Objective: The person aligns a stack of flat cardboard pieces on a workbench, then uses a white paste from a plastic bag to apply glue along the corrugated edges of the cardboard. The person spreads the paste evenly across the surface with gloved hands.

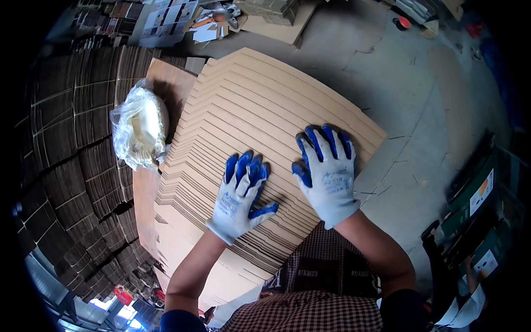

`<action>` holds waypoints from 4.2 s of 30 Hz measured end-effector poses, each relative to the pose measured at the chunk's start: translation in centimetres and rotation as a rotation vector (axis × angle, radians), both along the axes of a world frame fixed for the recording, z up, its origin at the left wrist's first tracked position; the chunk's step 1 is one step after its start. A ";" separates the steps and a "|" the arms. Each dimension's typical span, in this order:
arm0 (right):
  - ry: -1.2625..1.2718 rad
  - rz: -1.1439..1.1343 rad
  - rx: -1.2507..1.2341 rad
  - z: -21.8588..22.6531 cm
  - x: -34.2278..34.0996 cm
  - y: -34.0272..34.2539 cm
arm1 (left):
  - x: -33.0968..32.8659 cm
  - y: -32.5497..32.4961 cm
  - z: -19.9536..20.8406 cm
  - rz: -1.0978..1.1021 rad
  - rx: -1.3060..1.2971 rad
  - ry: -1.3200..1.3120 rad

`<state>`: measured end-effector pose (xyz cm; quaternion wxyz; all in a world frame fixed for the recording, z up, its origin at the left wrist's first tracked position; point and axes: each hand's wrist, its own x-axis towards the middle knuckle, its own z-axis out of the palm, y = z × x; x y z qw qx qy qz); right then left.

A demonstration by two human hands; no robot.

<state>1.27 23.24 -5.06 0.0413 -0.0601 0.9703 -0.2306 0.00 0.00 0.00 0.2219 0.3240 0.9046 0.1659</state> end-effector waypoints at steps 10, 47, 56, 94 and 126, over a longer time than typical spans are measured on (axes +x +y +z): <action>-0.088 0.070 -0.004 1.0 2.5 -3.2 | 3.5 -1.2 0.3 -0.009 0.012 -0.034; -0.082 0.062 -0.009 0.8 2.3 -3.4 | 3.5 -1.7 -1.0 0.040 0.061 0.008; -0.059 0.053 -0.021 0.9 2.3 -3.5 | 4.2 -2.2 -0.6 0.091 0.077 -0.023; -0.217 0.123 0.046 2.2 5.1 -5.5 | 6.9 -4.7 0.8 0.049 -0.029 -0.006; -0.246 0.074 0.036 2.6 6.4 -6.5 | 9.1 -5.3 1.3 0.016 -0.067 0.132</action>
